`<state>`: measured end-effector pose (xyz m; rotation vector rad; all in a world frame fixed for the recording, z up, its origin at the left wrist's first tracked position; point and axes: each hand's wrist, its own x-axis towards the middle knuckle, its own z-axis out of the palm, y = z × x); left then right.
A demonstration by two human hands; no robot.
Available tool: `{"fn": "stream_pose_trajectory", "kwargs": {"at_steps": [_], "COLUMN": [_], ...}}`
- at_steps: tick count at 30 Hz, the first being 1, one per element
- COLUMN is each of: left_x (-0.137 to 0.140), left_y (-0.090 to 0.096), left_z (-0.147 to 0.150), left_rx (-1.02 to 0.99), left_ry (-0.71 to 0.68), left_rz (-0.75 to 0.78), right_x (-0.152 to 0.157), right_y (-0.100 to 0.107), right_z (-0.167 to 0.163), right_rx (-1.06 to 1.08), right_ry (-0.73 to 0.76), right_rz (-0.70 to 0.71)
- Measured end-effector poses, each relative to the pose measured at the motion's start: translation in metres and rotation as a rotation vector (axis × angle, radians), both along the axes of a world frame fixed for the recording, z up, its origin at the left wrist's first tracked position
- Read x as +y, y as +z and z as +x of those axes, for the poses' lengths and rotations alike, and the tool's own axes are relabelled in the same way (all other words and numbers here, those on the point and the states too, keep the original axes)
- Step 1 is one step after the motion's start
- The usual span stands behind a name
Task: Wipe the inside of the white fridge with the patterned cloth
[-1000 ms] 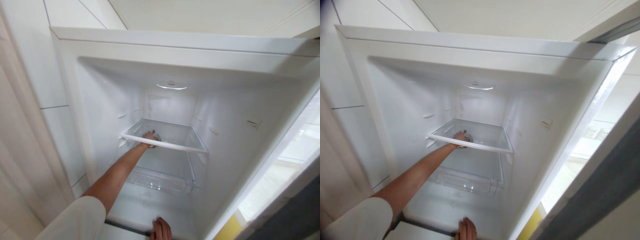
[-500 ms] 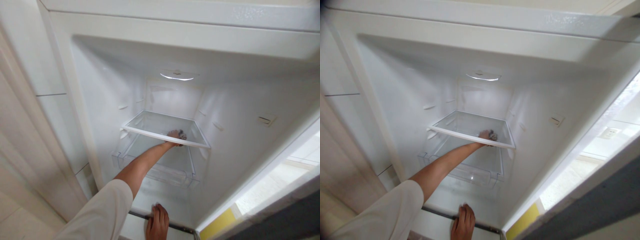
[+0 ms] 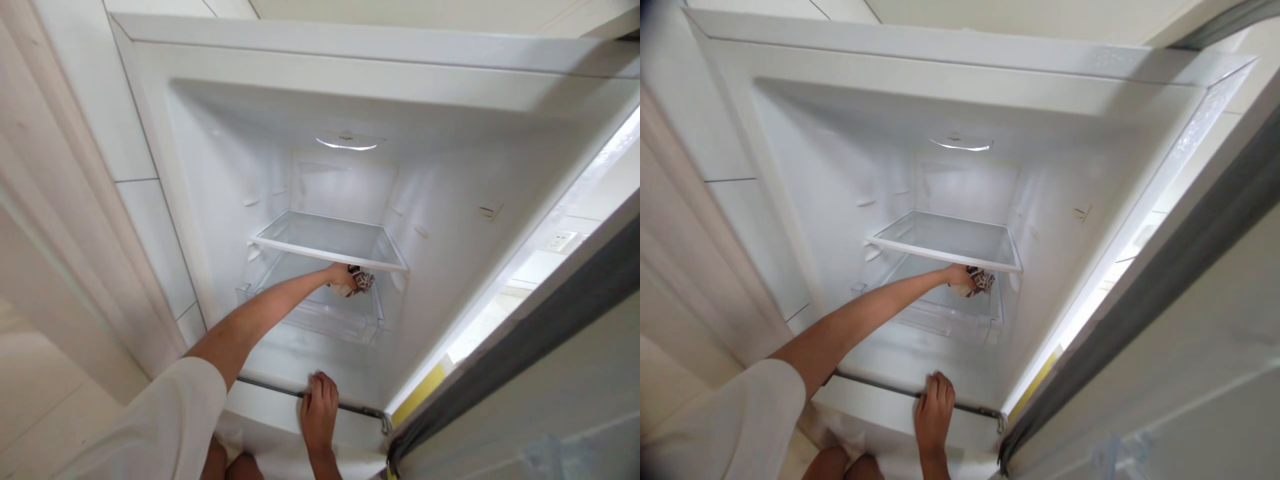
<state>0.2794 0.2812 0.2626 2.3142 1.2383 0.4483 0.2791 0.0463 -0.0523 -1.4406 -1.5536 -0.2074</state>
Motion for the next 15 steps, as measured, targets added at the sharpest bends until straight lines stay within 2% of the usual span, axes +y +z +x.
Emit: {"fn": "stream_pose_trajectory", "kwargs": {"at_steps": [4,7,9,11,13,15], "left_x": [-0.018,-0.030,-0.038,-0.045,-0.049,-0.050], "left_y": [0.002,0.003,0.003,0.003,0.004,0.006], "left_z": [-0.020,-0.034,-0.045,-0.055,-0.067,-0.079], "left_rx": [0.029,0.039,0.050,0.057,0.069,0.102], "left_ry": [-0.087,-0.138,-0.175,-0.207,-0.219,-0.210], "left_rz": [0.015,0.025,0.018,0.015,0.019,0.029], "right_x": [-0.001,0.000,0.003,0.009,0.018,0.028], "right_y": [0.003,0.005,0.010,0.020,0.037,0.061], "right_z": [0.004,0.006,0.007,0.005,0.001,-0.004], "right_rx": [0.051,0.172,0.371,0.692,0.959,1.118], "right_ry": [0.053,0.119,0.178,0.217,0.226,0.263], "right_rz": [-0.020,-0.057,-0.118,-0.197,-0.255,-0.282]}}
